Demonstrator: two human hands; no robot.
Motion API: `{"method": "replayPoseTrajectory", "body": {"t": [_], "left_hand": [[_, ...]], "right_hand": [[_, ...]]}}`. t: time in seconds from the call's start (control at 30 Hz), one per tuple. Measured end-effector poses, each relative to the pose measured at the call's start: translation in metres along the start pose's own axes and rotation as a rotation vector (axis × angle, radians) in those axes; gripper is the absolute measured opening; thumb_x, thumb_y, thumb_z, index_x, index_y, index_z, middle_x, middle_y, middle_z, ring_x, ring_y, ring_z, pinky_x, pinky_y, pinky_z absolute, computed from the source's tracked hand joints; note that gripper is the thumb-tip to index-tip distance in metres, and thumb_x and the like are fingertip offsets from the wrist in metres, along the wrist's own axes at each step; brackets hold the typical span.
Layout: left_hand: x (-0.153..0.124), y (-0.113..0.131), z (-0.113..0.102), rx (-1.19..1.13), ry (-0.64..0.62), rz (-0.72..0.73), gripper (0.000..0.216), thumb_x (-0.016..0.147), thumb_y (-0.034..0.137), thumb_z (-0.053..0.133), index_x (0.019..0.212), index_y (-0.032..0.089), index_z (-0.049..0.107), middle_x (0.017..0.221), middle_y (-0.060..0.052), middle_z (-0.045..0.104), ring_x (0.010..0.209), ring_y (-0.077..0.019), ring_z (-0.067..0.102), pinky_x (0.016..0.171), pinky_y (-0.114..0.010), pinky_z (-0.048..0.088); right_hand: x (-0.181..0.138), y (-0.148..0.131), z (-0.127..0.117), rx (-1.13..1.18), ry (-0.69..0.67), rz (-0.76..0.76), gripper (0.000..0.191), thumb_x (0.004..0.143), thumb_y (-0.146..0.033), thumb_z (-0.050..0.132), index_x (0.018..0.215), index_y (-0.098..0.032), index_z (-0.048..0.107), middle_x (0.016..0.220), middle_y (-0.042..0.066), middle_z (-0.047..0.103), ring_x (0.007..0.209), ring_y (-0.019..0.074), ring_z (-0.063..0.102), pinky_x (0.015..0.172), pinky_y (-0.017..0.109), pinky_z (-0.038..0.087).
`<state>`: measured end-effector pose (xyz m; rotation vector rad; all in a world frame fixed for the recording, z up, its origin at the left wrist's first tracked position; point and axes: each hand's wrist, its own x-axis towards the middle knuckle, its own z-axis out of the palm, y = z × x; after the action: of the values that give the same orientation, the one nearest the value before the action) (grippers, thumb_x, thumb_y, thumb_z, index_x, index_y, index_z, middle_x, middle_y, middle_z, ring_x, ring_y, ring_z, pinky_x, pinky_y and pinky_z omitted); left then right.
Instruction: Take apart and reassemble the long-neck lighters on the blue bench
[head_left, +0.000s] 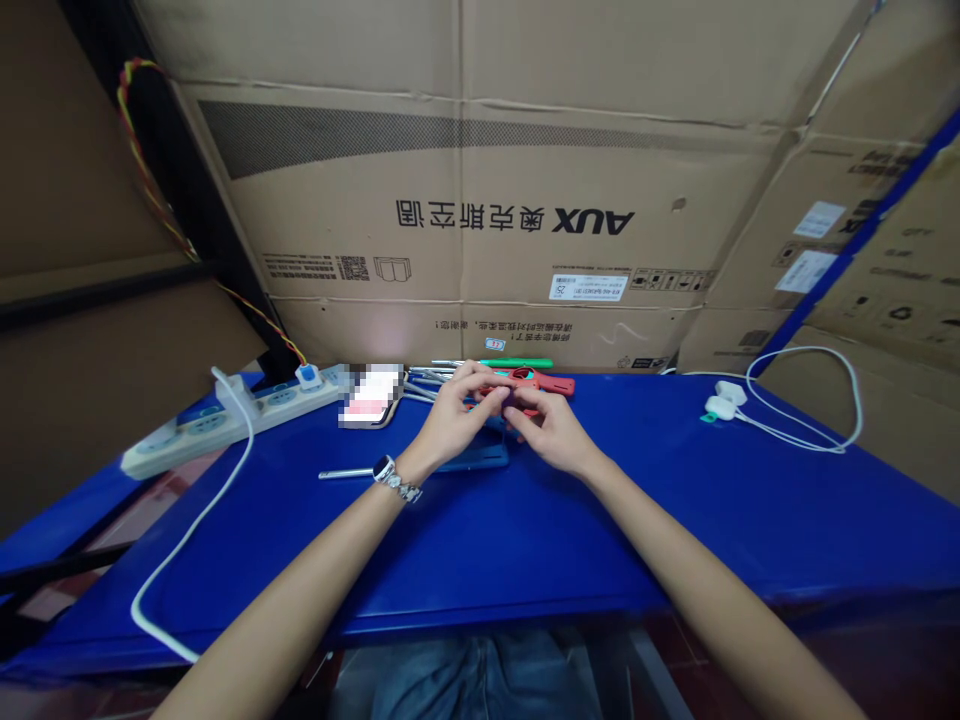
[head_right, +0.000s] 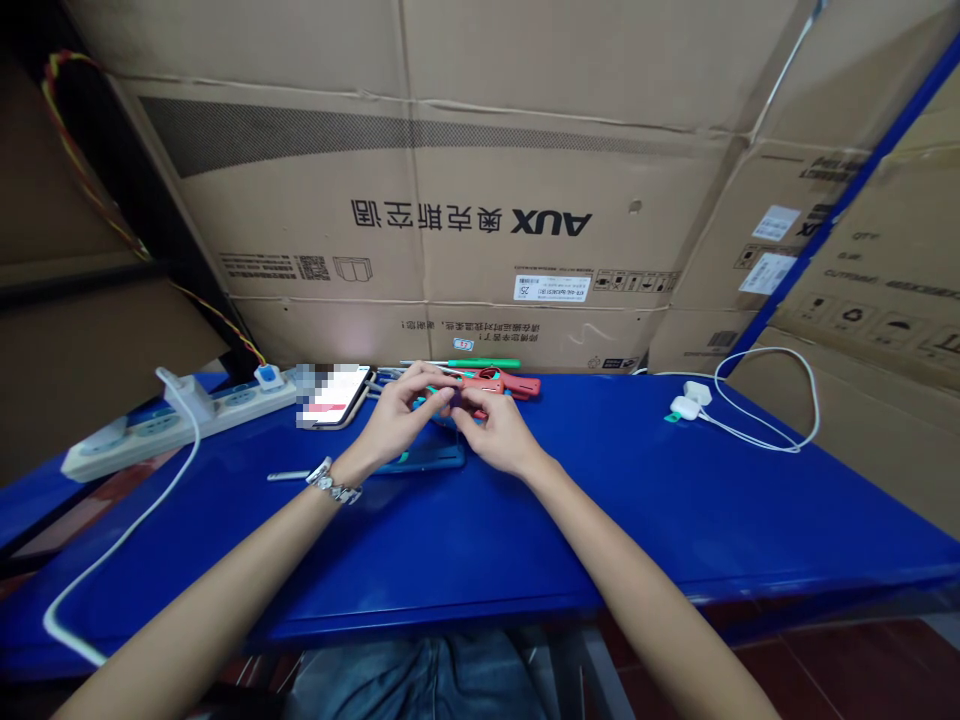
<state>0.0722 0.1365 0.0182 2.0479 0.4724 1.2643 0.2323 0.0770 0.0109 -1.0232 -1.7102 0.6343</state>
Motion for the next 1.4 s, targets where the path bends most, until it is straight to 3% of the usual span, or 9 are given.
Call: {"method": "replayPoseTrajectory", "body": {"t": [0.1, 0.2, 0.4, 0.6, 0.77, 0.93, 1.03, 1.23, 1.4], "left_hand": [[0.001, -0.002, 0.004, 0.020, 0.070, -0.026, 0.018, 0.084, 0.037, 0.069, 0.089, 0.019, 0.069, 0.091, -0.004, 0.059, 0.086, -0.0162, 0.057, 0.072, -0.028, 0.047], [0.001, -0.002, 0.007, 0.031, 0.106, -0.047, 0.024, 0.080, 0.040, 0.073, 0.085, 0.018, 0.065, 0.090, -0.003, 0.059, 0.084, -0.0156, 0.058, 0.072, -0.027, 0.047], [0.000, 0.000, 0.001, 0.037, 0.000, 0.010, 0.023, 0.093, 0.037, 0.057, 0.103, 0.022, 0.071, 0.098, -0.006, 0.058, 0.093, -0.0181, 0.057, 0.076, -0.030, 0.048], [0.001, -0.003, 0.006, 0.020, 0.096, -0.039, 0.020, 0.083, 0.037, 0.070, 0.090, 0.019, 0.066, 0.092, -0.004, 0.060, 0.087, -0.0161, 0.058, 0.072, -0.027, 0.047], [-0.002, 0.000, 0.001, 0.025, 0.132, -0.079, 0.017, 0.091, 0.035, 0.058, 0.094, 0.019, 0.059, 0.089, -0.002, 0.063, 0.079, -0.0135, 0.059, 0.069, -0.025, 0.047], [-0.013, -0.012, -0.010, 0.201, -0.285, -0.035, 0.011, 0.086, 0.026, 0.058, 0.081, 0.018, 0.063, 0.076, -0.001, 0.065, 0.066, -0.0132, 0.057, 0.063, -0.025, 0.044], [-0.020, -0.024, -0.008, 0.306, -0.491, -0.057, 0.010, 0.083, 0.024, 0.059, 0.080, 0.019, 0.067, 0.075, -0.001, 0.067, 0.066, -0.0145, 0.058, 0.063, -0.025, 0.043], [-0.019, -0.028, 0.001, 0.501, -0.547, -0.126, 0.009, 0.082, 0.025, 0.061, 0.082, 0.019, 0.067, 0.078, -0.001, 0.067, 0.072, -0.0144, 0.059, 0.065, -0.023, 0.041], [-0.013, -0.020, 0.004, 0.546, -0.575, -0.207, 0.007, 0.075, 0.024, 0.063, 0.078, 0.018, 0.066, 0.076, 0.000, 0.068, 0.068, -0.0138, 0.059, 0.060, -0.022, 0.039]], "right_hand": [[0.000, 0.005, 0.003, 0.043, 0.078, 0.022, 0.031, 0.080, -0.039, 0.070, 0.104, -0.019, 0.065, 0.087, 0.004, 0.069, 0.069, 0.0156, 0.062, 0.062, 0.027, 0.053], [0.000, 0.010, 0.005, 0.047, 0.136, 0.074, 0.028, 0.076, -0.043, 0.075, 0.086, -0.019, 0.064, 0.071, 0.000, 0.064, 0.058, 0.0144, 0.059, 0.053, 0.025, 0.051], [-0.001, 0.004, 0.001, 0.005, -0.010, 0.069, 0.027, 0.089, -0.043, 0.058, 0.093, -0.017, 0.066, 0.078, 0.003, 0.066, 0.058, 0.0149, 0.062, 0.047, 0.025, 0.050], [0.000, 0.010, 0.004, 0.029, 0.067, 0.087, 0.028, 0.083, -0.042, 0.069, 0.096, -0.018, 0.065, 0.071, 0.001, 0.065, 0.055, 0.0142, 0.061, 0.046, 0.023, 0.050], [0.001, 0.008, 0.001, 0.085, 0.083, 0.105, 0.033, 0.085, -0.048, 0.063, 0.101, -0.018, 0.064, 0.081, 0.004, 0.070, 0.057, 0.0148, 0.063, 0.048, 0.026, 0.053], [0.001, 0.003, -0.013, 0.113, 0.158, 0.134, 0.036, 0.083, -0.054, 0.064, 0.089, -0.018, 0.060, 0.072, 0.003, 0.067, 0.052, 0.0140, 0.061, 0.046, 0.025, 0.052], [0.000, 0.004, -0.021, 0.018, 0.042, 0.246, 0.034, 0.084, -0.051, 0.063, 0.082, -0.019, 0.054, 0.064, 0.001, 0.066, 0.044, 0.0124, 0.057, 0.041, 0.023, 0.046], [-0.007, 0.006, -0.025, -0.329, -0.290, 0.418, 0.024, 0.084, -0.032, 0.062, 0.071, -0.019, 0.047, 0.054, -0.001, 0.062, 0.038, 0.0120, 0.055, 0.038, 0.020, 0.038], [-0.010, 0.011, -0.021, -0.426, -0.390, 0.484, 0.019, 0.082, -0.030, 0.063, 0.076, -0.020, 0.049, 0.057, -0.002, 0.064, 0.042, 0.0146, 0.060, 0.039, 0.020, 0.039]]}}
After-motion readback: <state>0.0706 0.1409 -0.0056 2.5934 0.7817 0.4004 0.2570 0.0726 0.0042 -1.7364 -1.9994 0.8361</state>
